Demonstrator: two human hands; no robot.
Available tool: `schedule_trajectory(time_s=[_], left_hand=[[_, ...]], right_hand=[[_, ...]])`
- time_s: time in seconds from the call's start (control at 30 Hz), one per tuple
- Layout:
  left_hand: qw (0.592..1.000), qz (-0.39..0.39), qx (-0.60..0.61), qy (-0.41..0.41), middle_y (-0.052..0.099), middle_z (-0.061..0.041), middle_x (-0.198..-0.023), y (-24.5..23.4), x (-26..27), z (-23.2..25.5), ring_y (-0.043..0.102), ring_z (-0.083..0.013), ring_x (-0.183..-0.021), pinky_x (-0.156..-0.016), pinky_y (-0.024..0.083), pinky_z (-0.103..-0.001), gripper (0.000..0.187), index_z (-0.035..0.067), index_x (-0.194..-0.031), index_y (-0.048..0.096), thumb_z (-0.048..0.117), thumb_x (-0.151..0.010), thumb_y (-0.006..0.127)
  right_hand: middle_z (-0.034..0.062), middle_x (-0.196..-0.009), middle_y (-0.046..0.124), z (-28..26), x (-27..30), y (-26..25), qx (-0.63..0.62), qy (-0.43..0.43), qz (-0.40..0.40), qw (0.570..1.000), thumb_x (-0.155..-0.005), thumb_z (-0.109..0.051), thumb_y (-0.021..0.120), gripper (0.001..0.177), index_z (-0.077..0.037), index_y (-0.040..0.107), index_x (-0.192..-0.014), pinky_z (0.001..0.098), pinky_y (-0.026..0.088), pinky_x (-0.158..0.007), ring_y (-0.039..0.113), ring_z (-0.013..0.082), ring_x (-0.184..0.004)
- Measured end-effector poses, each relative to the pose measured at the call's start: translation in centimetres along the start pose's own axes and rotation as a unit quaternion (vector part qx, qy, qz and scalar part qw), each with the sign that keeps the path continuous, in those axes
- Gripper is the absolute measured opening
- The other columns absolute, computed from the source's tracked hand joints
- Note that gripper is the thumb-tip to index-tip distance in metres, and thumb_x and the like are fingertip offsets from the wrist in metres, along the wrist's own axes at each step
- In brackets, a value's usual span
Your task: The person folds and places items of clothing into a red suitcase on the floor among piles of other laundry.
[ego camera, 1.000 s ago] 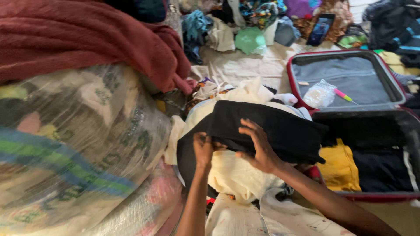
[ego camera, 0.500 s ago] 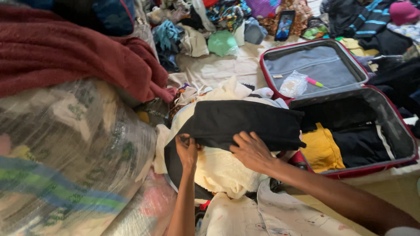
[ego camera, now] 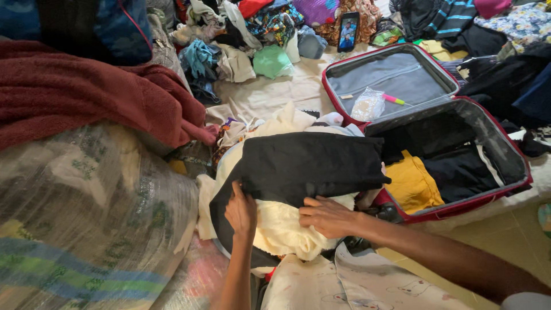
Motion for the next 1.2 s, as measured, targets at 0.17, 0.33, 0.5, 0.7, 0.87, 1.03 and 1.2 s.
schedule_trajectory(time_s=[0.17, 0.33, 0.5, 0.7, 0.87, 1.03, 1.2], left_hand=[[0.997, 0.002, 0.006, 0.071, 0.066, -0.024, -0.116, -2.5, 0.3, 1.1, 0.07, -0.0422, -0.081, -0.063, 0.056, -0.052, 0.05, 0.012, -0.136, 0.051, 0.012, -0.088, 0.065], [0.975, 0.087, 0.036, 0.201, 0.063, -0.014, -0.116, -5.1, 1.4, 2.5, 0.066, -0.0364, -0.103, -0.073, 0.056, -0.046, 0.036, 0.013, -0.116, 0.066, 0.003, -0.082, 0.068], [0.969, 0.07, 0.101, 0.212, 0.065, -0.014, -0.113, -4.0, 1.5, 0.3, 0.065, -0.0347, -0.101, -0.081, 0.054, -0.043, 0.023, 0.008, -0.108, 0.068, 0.004, -0.086, 0.066], [0.869, -0.02, 0.419, -0.262, 0.068, -0.008, -0.082, 3.8, 1.4, -10.9, 0.064, -0.024, -0.071, -0.066, 0.051, -0.038, 0.046, 0.003, -0.101, 0.068, 0.045, -0.101, 0.05], [0.663, -0.13, 0.595, -0.435, 0.059, -0.005, -0.07, 12.0, -0.4, -18.4, 0.056, -0.0188, -0.058, -0.055, 0.046, -0.033, 0.067, 0.001, -0.093, 0.068, 0.067, -0.097, 0.053], [0.538, -0.052, 0.768, -0.343, 0.056, -0.002, -0.075, 14.5, -4.3, -19.4, 0.056, -0.0168, -0.065, -0.064, 0.049, -0.034, 0.051, 0.003, -0.095, 0.065, 0.054, -0.1, 0.065], [0.477, -0.012, 0.831, -0.285, 0.059, -0.005, -0.089, 9.9, -6.2, -14.8, 0.058, -0.0194, -0.079, -0.075, 0.048, -0.037, 0.054, 0.004, -0.103, 0.066, 0.057, -0.1, 0.063]], right_hand=[[0.0047, -0.089, 0.061, 0.1, -1.7, -2.5, -0.164, 0.1, 0.088, 0.977, -0.088, -0.003, 0.061, 0.006, -0.006, 0.063, -0.093, 0.0404, 0.048, -0.067, 0.061, 0.0259, -0.076], [0.0053, -0.097, 0.063, 2.4, -6.4, -5.2, -0.117, 0.138, 0.223, 0.958, -0.096, -0.012, 0.064, 0.005, -0.008, 0.064, -0.099, 0.0406, 0.05, -0.079, 0.062, 0.0245, -0.089], [0.0164, -0.158, 0.043, 4.9, -10.2, -2.4, 0.062, 0.126, 0.209, 0.968, -0.099, -0.038, 0.06, 0.058, -0.006, 0.049, -0.147, 0.0505, 0.031, -0.111, 0.035, 0.0347, -0.146], [0.0079, -0.167, 0.03, 6.6, -9.9, 0.9, 0.094, 0.178, 0.127, 0.971, -0.102, -0.052, 0.047, 0.067, -0.017, 0.037, -0.158, 0.0508, 0.021, -0.121, 0.025, 0.0307, -0.154], [0.0093, -0.167, 0.027, 5.9, -10.2, 0.3, 0.11, 0.162, 0.102, 0.975, -0.097, -0.057, 0.05, 0.072, -0.023, 0.035, -0.158, 0.0553, 0.016, -0.119, 0.02, 0.0324, -0.154], [0.0116, -0.167, 0.023, 4.3, -10.6, -0.5, 0.093, 0.142, 0.068, 0.983, -0.09, -0.065, 0.058, 0.086, -0.021, 0.03, -0.159, 0.0572, 0.014, -0.12, 0.018, 0.0317, -0.154], [0.0162, -0.165, 0.018, 3.0, -12.1, -1.1, 0.051, 0.179, 0.056, 0.981, -0.081, -0.056, 0.072, 0.104, -0.011, 0.019, -0.158, 0.0591, 0.011, -0.119, 0.016, 0.0321, -0.153]])
Point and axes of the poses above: each hand's wrist, its own x-axis away from the middle knuckle, its own y-axis out of the palm, z = x × y, the point moved 4 cm from there along -x, towards the middle knuckle
